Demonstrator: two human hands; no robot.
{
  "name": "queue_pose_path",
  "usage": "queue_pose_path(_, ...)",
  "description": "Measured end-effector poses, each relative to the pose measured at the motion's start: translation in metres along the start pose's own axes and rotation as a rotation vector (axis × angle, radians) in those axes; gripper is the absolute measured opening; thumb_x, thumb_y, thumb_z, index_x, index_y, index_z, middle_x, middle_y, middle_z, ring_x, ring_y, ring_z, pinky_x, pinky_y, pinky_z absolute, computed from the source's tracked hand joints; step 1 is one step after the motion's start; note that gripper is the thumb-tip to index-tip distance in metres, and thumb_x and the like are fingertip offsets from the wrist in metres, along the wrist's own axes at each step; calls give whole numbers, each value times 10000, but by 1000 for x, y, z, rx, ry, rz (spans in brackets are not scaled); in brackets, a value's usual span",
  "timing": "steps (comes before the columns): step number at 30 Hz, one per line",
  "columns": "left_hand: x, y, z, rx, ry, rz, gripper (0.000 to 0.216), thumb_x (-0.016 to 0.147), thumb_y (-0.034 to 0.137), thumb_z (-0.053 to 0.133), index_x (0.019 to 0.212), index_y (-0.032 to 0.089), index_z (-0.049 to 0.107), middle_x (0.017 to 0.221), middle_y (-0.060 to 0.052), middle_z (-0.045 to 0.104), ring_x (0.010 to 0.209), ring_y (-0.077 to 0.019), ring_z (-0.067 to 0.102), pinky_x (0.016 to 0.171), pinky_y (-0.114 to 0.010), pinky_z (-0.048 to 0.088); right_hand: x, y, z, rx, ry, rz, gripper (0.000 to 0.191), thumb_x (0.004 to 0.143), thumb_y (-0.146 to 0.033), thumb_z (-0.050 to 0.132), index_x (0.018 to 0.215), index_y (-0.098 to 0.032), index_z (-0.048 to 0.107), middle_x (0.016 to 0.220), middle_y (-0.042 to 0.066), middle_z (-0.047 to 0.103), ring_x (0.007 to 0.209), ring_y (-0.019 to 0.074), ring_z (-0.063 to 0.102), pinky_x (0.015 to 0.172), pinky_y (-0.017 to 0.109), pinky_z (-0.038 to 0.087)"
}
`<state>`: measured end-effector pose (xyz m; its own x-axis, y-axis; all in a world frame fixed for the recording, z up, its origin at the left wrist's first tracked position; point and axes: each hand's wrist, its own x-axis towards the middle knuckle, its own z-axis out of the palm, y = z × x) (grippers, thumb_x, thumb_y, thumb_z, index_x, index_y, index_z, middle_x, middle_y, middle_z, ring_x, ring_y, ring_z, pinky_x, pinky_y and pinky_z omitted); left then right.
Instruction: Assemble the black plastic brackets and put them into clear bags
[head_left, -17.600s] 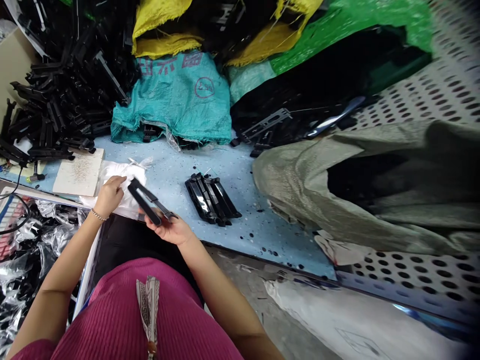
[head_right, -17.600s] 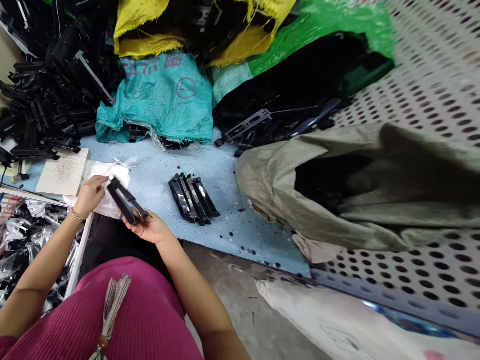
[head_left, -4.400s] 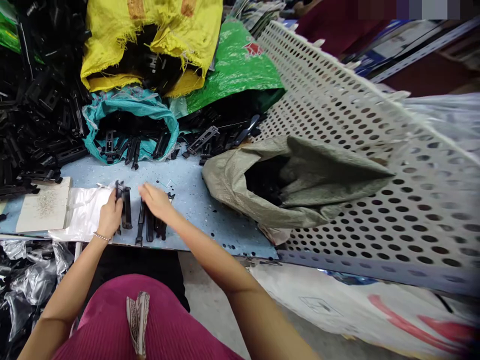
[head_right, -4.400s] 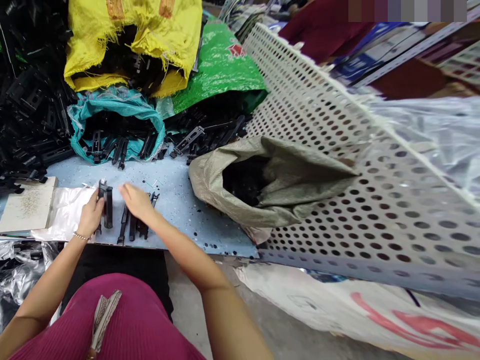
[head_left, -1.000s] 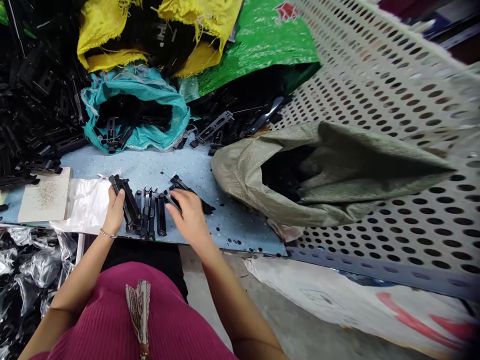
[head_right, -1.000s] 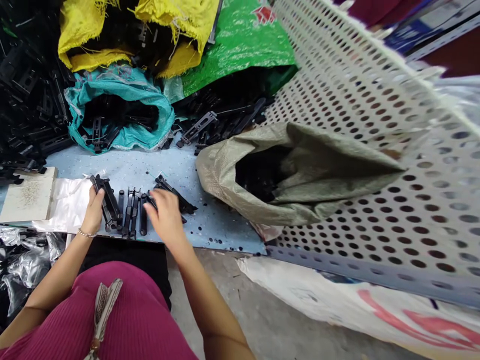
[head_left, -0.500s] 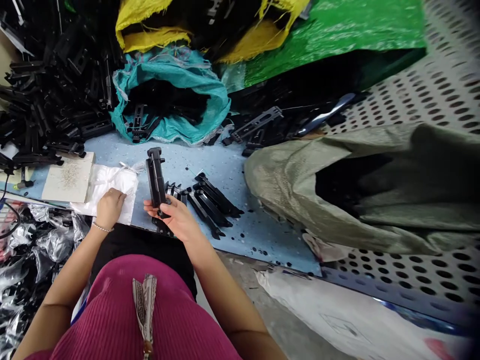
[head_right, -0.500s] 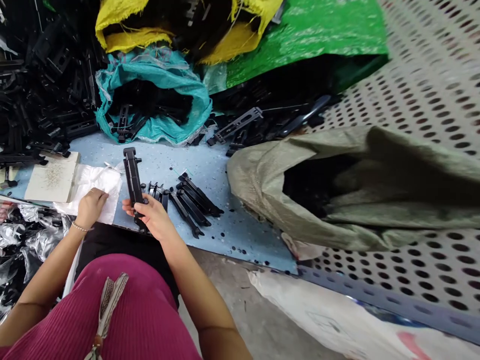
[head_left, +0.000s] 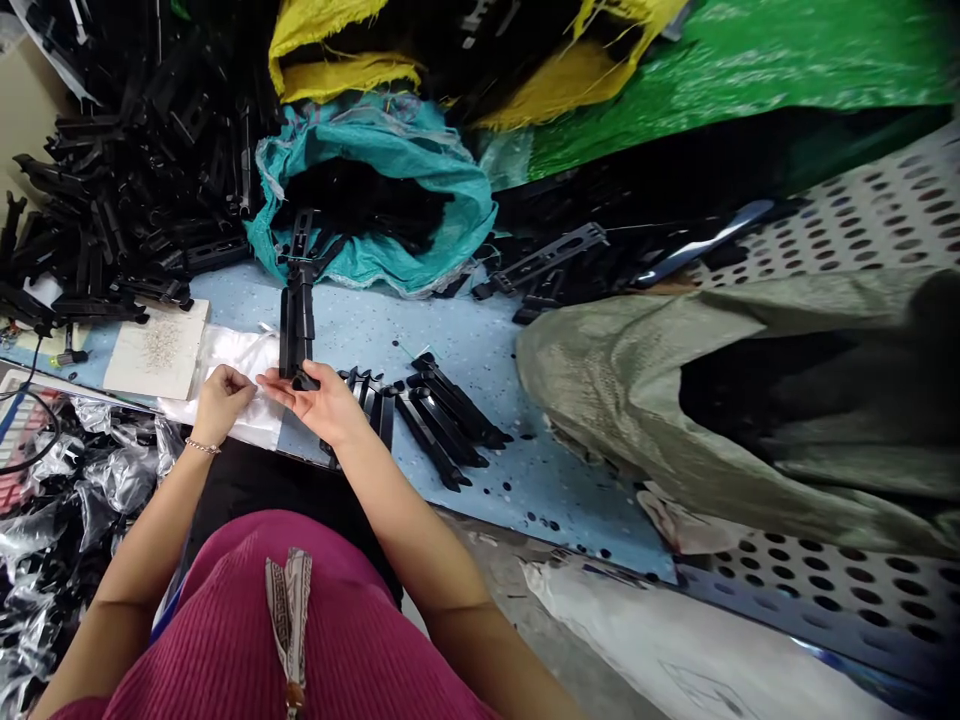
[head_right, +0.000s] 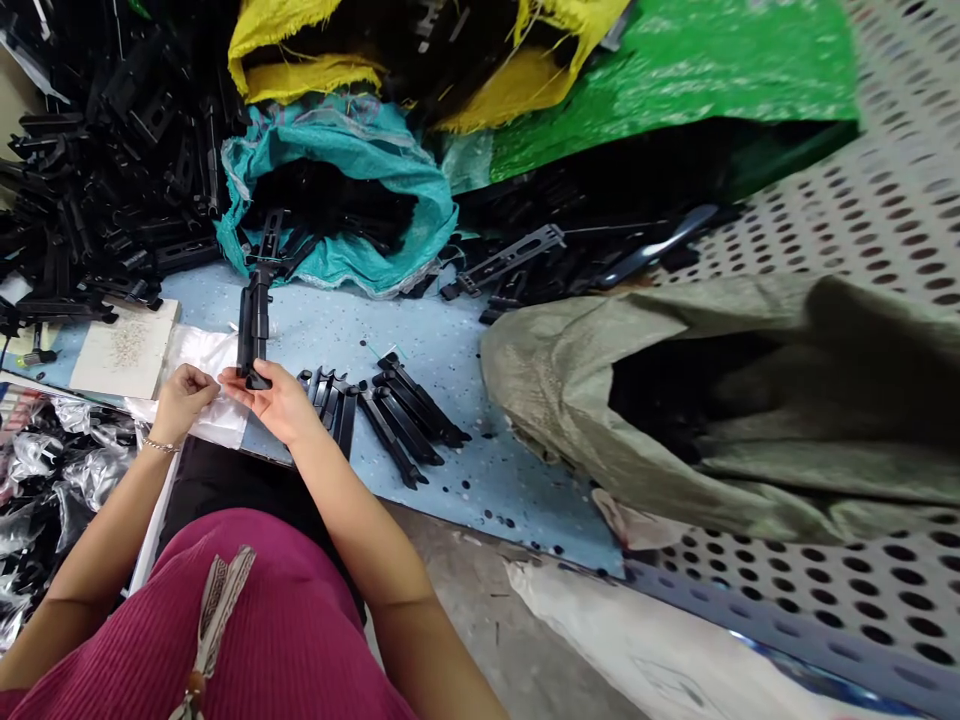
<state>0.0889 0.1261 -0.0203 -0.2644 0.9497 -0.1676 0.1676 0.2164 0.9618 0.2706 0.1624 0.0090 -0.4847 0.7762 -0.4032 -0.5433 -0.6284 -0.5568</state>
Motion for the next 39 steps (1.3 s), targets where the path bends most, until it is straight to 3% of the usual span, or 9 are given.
queue_pose_path(4, -7, 17, -9, 331, -62, 272, 61, 801, 144, 574, 808, 205, 583, 836, -36, 629, 785, -176, 610, 759, -321, 500, 7, 10, -11, 27, 122, 73, 210, 825, -360, 679, 929, -181, 646, 879, 92, 785, 907, 230, 755, 974, 384, 585)
queue_pose_path(6, -9, 28, -15, 647, -128, 404, 208, 813, 59, 487, 816, 191, 648, 969, -106, 662, 926, -237, 630, 861, -389, 505, 11, 15, -14, 52, 158, 87, 215, 825, -351, 676, 943, -173, 646, 890, 102, 787, 882, 217, 754, 935, 352, 599)
queue_pose_path(11, 1, 47, -22, 1104, -161, 461, 335, 870, 46, 432, 1000, 130, 730, 1045, -170, 700, 1011, -311, 640, 911, -456, 521, 11, 16, -14, 10, 146, 23, 181, 782, -277, 729, 883, -160, 636, 857, 104, 779, 857, 189, 739, 808, 272, 605)
queue_pose_path(15, 13, 43, -27, 935, -72, 478, 334, 908, 135, 496, 1170, 164, 701, 1144, -107, 705, 976, -239, 679, 904, -370, 559, -26, 14, -16, 38, -44, 44, 265, 804, -359, 705, 941, -141, 641, 758, 55, 740, 668, 151, 685, 613, 241, 550)
queue_pose_path(20, 17, 23, -41, 720, -139, 499, 524, 836, 69, 522, 1348, 150, 604, 1331, -131, 625, 1006, -204, 691, 961, -358, 576, -68, 40, -18, 433, -397, 516, 519, 901, -565, 508, 1049, -81, 619, 512, -66, 508, 367, 57, 327, 379, 187, 313)
queue_pose_path(24, 2, 17, -48, 709, -198, 627, 622, 878, 49, 477, 1485, 188, 468, 1443, -138, 548, 1322, -244, 563, 1105, -388, 506, -57, 61, -18, 643, -382, 607, 499, 919, -557, 483, 1001, -79, 601, 460, -117, 392, 346, 32, 195, 338, 141, 228)
queue_pose_path(28, -34, 22, -37, 676, -303, 830, 692, 934, 26, 396, 1583, 240, 291, 1501, -131, 504, 1395, -224, 502, 1151, -384, 471, -46, 56, -17, 629, -407, 541, 523, 902, -604, 477, 1003, -106, 604, 443, -131, 366, 332, 39, 158, 334, 157, 222)
queue_pose_path(35, -68, 29, -26, 602, -333, 881, 733, 933, 12, 402, 1600, 265, 232, 1501, -127, 508, 1392, -215, 510, 1132, -371, 497, -55, 43, -17, 45, -272, 333, 328, 811, -479, 668, 793, -159, 600, 466, -79, 460, 357, 51, 273, 364, 187, 197)
queue_pose_path(39, -73, 26, -17, 574, -345, 955, 753, 921, 1, 380, 1607, 248, 191, 1465, -144, 540, 1354, -213, 550, 1076, -370, 544, -55, 46, -17, -85, -203, 319, 478, 809, -667, 573, 742, -194, 566, 433, -113, 313, 352, 57, 180, 355, 208, 176)
